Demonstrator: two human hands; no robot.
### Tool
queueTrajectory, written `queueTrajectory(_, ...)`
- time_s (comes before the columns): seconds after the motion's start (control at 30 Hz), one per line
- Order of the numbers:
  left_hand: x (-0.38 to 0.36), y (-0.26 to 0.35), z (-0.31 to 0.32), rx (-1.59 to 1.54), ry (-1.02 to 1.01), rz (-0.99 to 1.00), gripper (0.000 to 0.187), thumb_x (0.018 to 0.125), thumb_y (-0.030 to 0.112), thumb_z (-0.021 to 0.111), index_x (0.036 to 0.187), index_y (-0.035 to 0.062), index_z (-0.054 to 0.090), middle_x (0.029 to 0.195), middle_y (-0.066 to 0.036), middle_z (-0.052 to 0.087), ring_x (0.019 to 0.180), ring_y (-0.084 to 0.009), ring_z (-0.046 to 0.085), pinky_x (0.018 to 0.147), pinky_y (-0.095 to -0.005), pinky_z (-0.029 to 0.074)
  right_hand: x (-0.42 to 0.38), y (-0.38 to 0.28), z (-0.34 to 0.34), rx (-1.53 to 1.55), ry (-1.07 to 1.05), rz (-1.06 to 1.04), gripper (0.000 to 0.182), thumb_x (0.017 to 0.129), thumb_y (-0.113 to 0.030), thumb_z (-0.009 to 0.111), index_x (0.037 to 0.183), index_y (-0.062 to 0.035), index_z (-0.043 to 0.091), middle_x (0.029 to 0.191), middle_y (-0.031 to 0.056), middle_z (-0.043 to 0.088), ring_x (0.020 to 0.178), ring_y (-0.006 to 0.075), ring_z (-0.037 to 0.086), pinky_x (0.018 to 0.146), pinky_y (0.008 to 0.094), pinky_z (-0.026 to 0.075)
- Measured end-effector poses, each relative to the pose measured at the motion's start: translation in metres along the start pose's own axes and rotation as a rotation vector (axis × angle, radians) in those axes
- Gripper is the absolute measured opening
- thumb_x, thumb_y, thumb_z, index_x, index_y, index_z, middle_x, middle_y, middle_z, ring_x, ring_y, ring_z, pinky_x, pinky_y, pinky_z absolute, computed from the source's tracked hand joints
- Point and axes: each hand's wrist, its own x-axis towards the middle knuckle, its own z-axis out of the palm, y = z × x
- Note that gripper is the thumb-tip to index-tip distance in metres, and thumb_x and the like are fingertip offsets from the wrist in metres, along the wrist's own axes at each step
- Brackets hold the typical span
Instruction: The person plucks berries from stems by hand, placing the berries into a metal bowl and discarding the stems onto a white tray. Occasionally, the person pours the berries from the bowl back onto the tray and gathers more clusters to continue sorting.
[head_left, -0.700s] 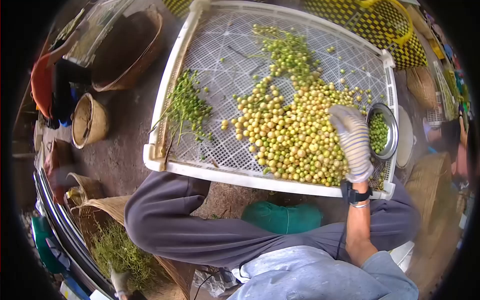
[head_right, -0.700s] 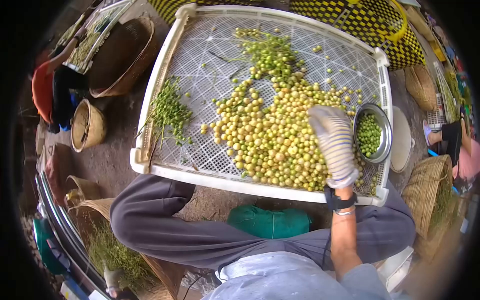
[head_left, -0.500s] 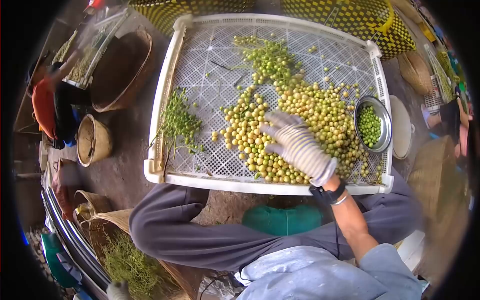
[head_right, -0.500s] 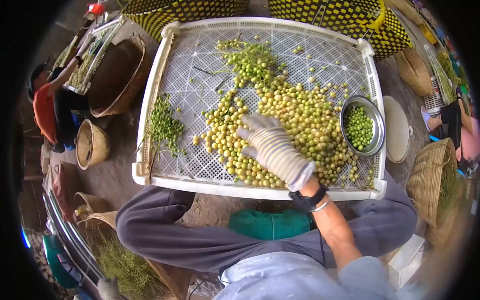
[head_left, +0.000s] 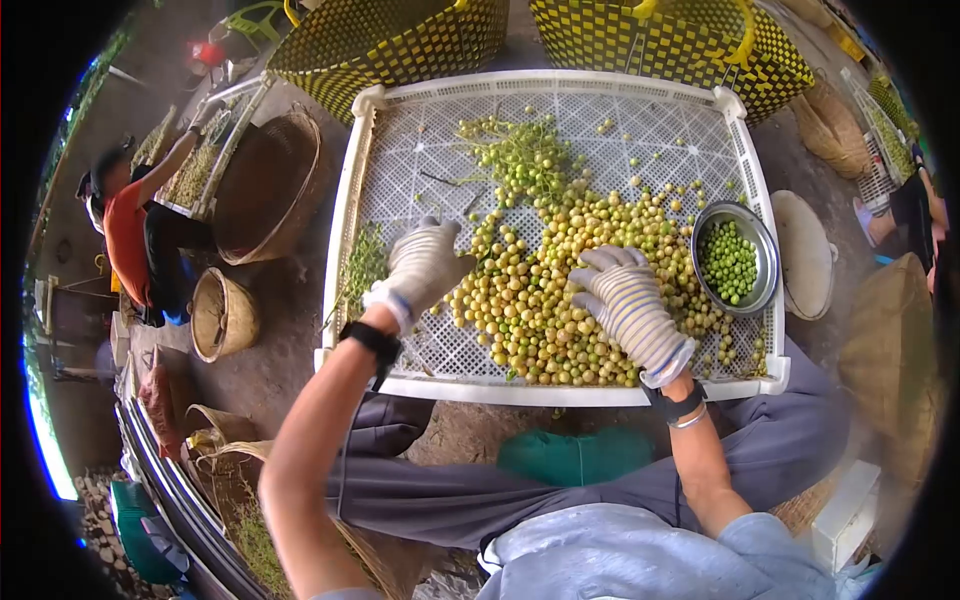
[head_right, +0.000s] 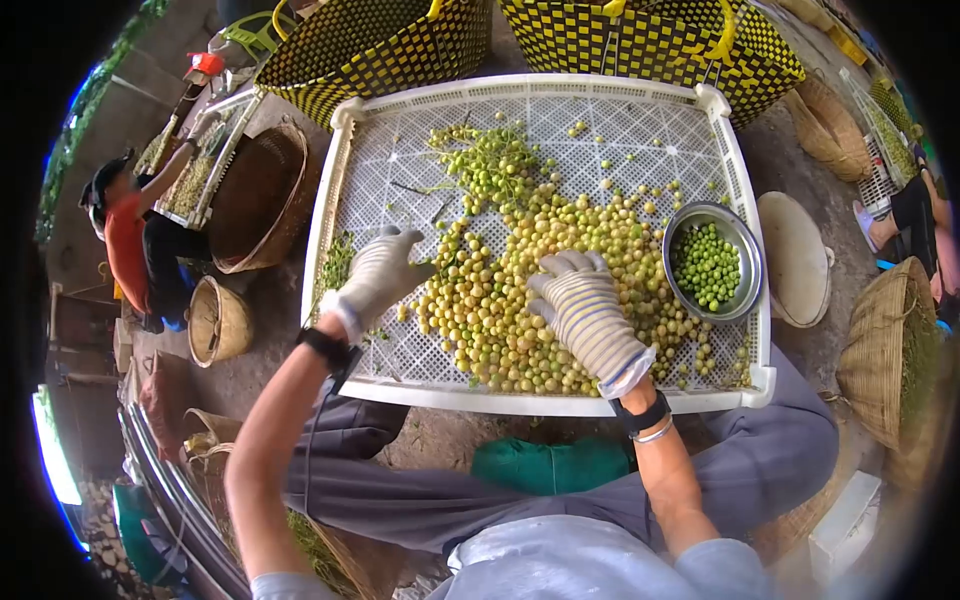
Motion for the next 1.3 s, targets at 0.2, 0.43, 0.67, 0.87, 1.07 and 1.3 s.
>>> queueTrajectory(0.2,0.041,0.003,0.034,0.119,-0.157,0.032,0.045,0.070,0.047,0.088,0.096,0.0118,0.076,0.092,-0.014,0.071,0.085,-0.0330,0.068,0.080,-0.0461,0.052,-0.003,0.011,-0.003,0.071,0.041,-0.005,0.031,0.081,-0.031,0.078,0.104,-0.0098,0.076,0.119,0.0091,0.068,0.119,0.0282,0.058,0.109,0.0472,0.039)
queueTrajectory(0.43,0.033,-0.020,0.052,-0.533,0.046,-0.040,0.015,0.074,0.008,0.083,0.089,0.0088,0.081,0.079,-0.007,0.077,0.071,-0.0150,0.069,0.073,-0.0317,0.055,-0.003,0.009,-0.001,0.108,0.054,0.026,0.032,0.082,-0.031,0.077,0.107,-0.0106,0.077,0.120,0.0082,0.069,0.120,0.0273,0.059,0.110,0.0471,0.037)
queueTrajectory(0.67,0.005,-0.025,0.026,-1.274,-0.001,-0.127,0.019,0.093,0.016,0.075,0.102,-0.0004,0.073,0.087,-0.007,0.074,0.075,-0.0132,0.069,0.071,-0.0268,0.057,0.002,-0.001,-0.018,0.157,0.162,0.044,0.028,0.081,-0.022,0.078,0.104,-0.0082,0.075,0.111,0.0090,0.072,0.109,0.0295,0.064,0.102,0.0453,0.046)
queueTrajectory(0.87,-0.034,0.012,0.019,-1.714,-0.138,-0.106,0.018,0.095,0.023,0.073,0.098,0.0048,0.071,0.087,-0.004,0.073,0.073,-0.0115,0.067,0.070,-0.0261,0.056,0.005,-0.025,-0.017,0.761,0.324,0.051,0.024,0.089,-0.010,0.072,0.113,-0.0058,0.072,0.106,0.0113,0.072,0.092,0.0290,0.068,0.086,0.0383,0.054)
queueTrajectory(1.07,-0.077,0.061,0.024,-1.637,-0.224,0.062,0.016,0.097,0.020,0.071,0.100,0.0045,0.071,0.088,0.001,0.071,0.079,-0.0077,0.062,0.076,-0.0252,0.049,0.003,-0.038,-0.021,1.402,0.095,0.142,0.045,0.097,-0.031,0.069,0.130,-0.0021,0.065,0.127,0.0052,0.066,0.102,0.0104,0.061,0.092,0.0275,0.051)
queueTrajectory(1.3,-0.106,0.079,0.027,-1.740,-0.142,-0.052,0.012,0.098,0.016,0.068,0.099,0.0043,0.070,0.085,-0.001,0.070,0.079,-0.0088,0.061,0.077,-0.0259,0.049,-0.004,-0.037,-0.024,1.513,0.007,0.324,0.024,0.094,-0.009,0.071,0.117,0.0000,0.071,0.098,0.0036,0.074,0.083,0.0090,0.066,0.075,0.0237,0.054)
